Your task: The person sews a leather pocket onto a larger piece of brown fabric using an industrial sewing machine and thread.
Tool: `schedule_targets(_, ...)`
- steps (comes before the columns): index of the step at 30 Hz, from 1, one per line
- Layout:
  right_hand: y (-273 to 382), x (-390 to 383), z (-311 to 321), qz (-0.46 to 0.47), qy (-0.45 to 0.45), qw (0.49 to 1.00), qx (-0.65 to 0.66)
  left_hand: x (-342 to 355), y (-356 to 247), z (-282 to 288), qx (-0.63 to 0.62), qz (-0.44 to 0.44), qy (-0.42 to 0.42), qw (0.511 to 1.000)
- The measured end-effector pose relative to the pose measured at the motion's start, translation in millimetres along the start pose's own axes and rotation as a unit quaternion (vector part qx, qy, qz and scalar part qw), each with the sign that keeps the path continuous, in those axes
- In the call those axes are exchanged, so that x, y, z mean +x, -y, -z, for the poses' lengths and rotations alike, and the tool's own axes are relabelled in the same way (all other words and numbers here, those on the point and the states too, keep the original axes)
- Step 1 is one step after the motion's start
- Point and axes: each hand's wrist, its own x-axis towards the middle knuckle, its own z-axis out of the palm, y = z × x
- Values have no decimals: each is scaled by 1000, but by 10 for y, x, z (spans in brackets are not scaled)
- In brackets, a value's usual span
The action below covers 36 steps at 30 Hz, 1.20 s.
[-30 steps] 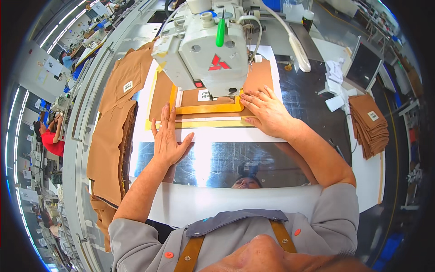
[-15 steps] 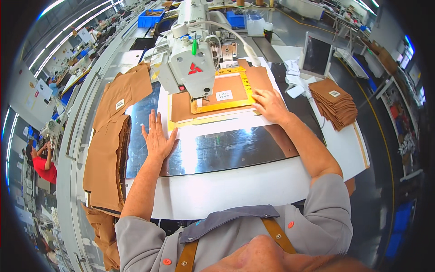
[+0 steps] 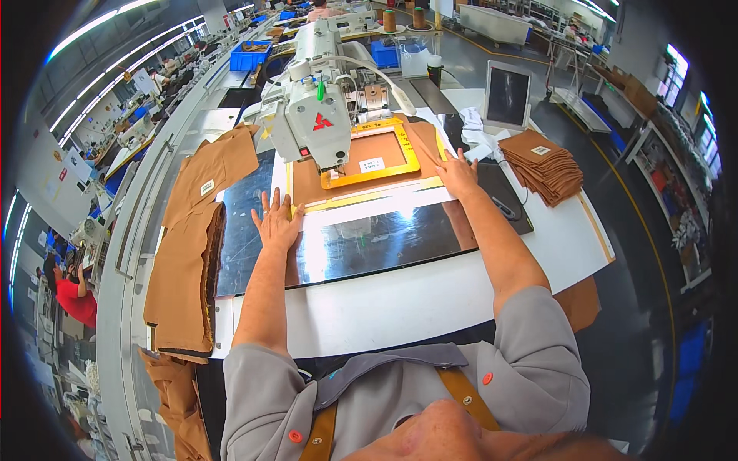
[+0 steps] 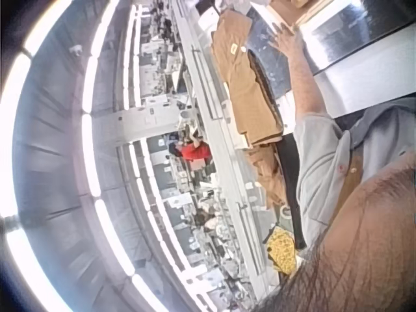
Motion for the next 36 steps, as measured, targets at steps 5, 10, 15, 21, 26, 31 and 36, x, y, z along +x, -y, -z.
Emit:
schedule_targets(5,252,-96,-25,25,-15,999,34,105,94,-298,-60,63,-143,986)
schedule_targets(10,67,-113,21,-54,-34,985,162,289,-150,-282,-93,52,-59,993)
schedule_targets(15,-190,-223,130,-33,-55,980,189,139,-132,-190,-154,-4,-117,981)
schedule_targets(21,-470,-1347,648,55,42,992,104,-1069,24,217,-139,-216,-137,957)
schedule_targets(26,-295,-2069,696,160,-53,985,41,-1966,50,267,-153,-191,-57,968)
schedule_targets(31,-171,-2175,526,135,-34,986,88,-2216,-55,98,-130,-192,-46,972)
schedule_targets(36,-248,-2191,475,162,-36,986,24,-2189,-130,108,-122,-189,-17,974)
